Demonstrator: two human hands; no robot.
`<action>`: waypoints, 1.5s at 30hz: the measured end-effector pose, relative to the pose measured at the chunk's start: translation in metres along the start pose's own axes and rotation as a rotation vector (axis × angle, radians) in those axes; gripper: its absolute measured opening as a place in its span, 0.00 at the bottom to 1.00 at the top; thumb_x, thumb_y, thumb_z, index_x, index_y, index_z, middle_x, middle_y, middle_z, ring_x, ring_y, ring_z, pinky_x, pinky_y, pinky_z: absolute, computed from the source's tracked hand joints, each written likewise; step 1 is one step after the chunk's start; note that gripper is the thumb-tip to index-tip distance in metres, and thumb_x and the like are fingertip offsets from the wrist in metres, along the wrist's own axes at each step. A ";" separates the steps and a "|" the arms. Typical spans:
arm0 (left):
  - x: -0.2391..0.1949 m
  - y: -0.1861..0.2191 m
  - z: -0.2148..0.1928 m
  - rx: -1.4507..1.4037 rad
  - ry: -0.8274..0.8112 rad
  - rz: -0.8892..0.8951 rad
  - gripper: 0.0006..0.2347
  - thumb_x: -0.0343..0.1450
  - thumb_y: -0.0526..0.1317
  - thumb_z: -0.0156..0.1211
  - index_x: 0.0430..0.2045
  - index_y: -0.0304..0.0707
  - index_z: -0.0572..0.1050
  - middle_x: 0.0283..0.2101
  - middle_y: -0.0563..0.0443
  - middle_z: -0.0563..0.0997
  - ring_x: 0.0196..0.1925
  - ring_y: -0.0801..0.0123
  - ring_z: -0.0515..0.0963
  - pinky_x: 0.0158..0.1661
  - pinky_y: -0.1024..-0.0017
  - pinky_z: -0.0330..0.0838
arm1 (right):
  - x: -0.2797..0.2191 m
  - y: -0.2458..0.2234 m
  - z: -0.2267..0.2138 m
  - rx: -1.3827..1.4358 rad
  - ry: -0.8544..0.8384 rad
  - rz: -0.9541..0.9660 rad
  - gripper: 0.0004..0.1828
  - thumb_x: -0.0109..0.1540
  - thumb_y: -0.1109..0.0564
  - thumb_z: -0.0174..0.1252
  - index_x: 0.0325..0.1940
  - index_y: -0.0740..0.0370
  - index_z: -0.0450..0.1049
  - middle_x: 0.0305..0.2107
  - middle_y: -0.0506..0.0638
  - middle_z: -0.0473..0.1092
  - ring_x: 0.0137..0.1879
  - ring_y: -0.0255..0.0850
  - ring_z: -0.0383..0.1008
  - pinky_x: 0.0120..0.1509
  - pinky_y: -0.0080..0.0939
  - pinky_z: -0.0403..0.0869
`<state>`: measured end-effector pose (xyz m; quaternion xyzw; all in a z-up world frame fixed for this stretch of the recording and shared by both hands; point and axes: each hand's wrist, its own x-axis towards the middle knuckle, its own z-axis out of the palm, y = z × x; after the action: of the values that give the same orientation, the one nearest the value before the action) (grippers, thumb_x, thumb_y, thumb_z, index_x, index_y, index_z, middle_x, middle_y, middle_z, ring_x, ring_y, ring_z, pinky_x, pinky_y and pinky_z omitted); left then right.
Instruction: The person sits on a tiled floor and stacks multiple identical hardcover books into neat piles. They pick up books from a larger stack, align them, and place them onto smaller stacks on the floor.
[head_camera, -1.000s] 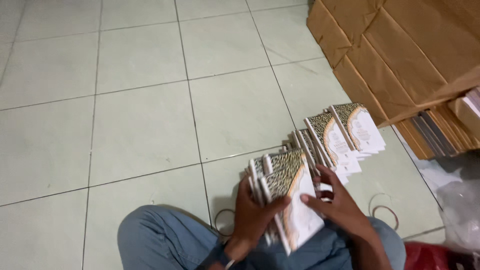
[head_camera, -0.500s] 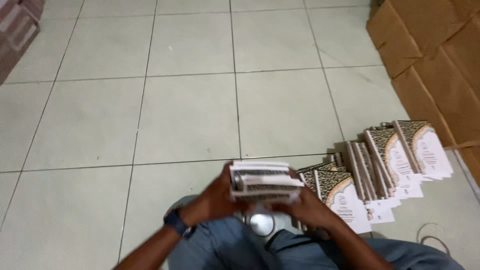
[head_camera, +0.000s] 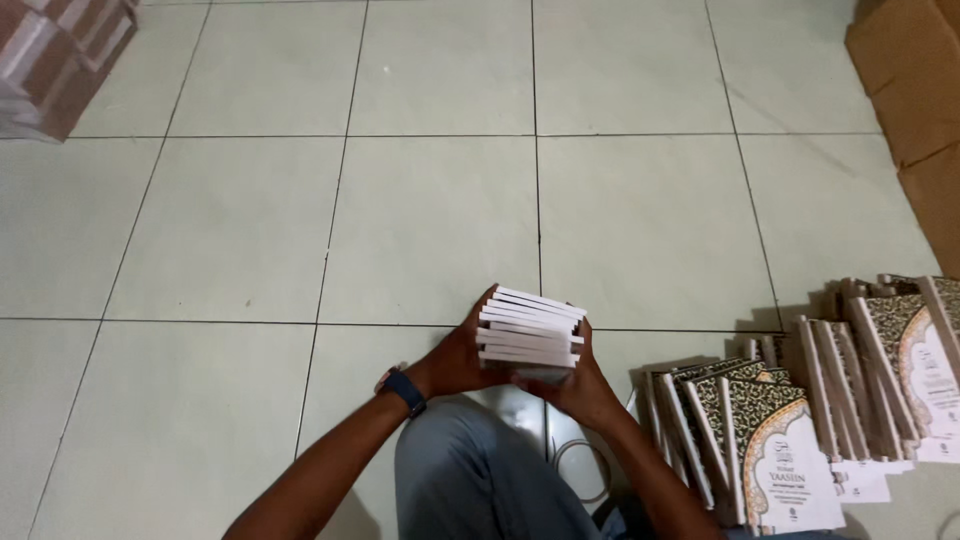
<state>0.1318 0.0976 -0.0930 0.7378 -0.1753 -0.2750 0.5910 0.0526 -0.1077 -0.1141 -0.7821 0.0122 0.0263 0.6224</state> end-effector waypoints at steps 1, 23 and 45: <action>-0.003 0.016 0.000 -0.004 -0.003 -0.006 0.53 0.56 0.37 0.78 0.75 0.42 0.44 0.64 0.33 0.73 0.65 0.39 0.73 0.63 0.47 0.68 | 0.000 -0.007 0.004 0.000 0.000 0.008 0.69 0.46 0.58 0.82 0.74 0.70 0.37 0.60 0.77 0.58 0.66 0.75 0.63 0.65 0.74 0.67; -0.005 -0.042 -0.016 0.238 -0.173 -0.013 0.61 0.60 0.58 0.70 0.73 0.35 0.22 0.78 0.30 0.40 0.74 0.34 0.54 0.70 0.46 0.59 | -0.002 -0.019 0.008 -0.086 -0.005 0.095 0.48 0.55 0.55 0.73 0.71 0.67 0.52 0.59 0.70 0.67 0.67 0.72 0.66 0.71 0.70 0.65; -0.005 0.075 -0.005 0.327 -0.176 -0.010 0.44 0.71 0.52 0.62 0.72 0.20 0.41 0.74 0.25 0.52 0.76 0.37 0.53 0.74 0.52 0.48 | 0.009 0.030 -0.009 0.045 -0.088 0.186 0.34 0.55 0.57 0.74 0.63 0.68 0.70 0.54 0.68 0.74 0.63 0.60 0.72 0.70 0.64 0.69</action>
<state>0.1358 0.0863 -0.0189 0.7980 -0.2649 -0.3093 0.4443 0.0604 -0.1235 -0.1414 -0.7614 0.0580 0.1178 0.6349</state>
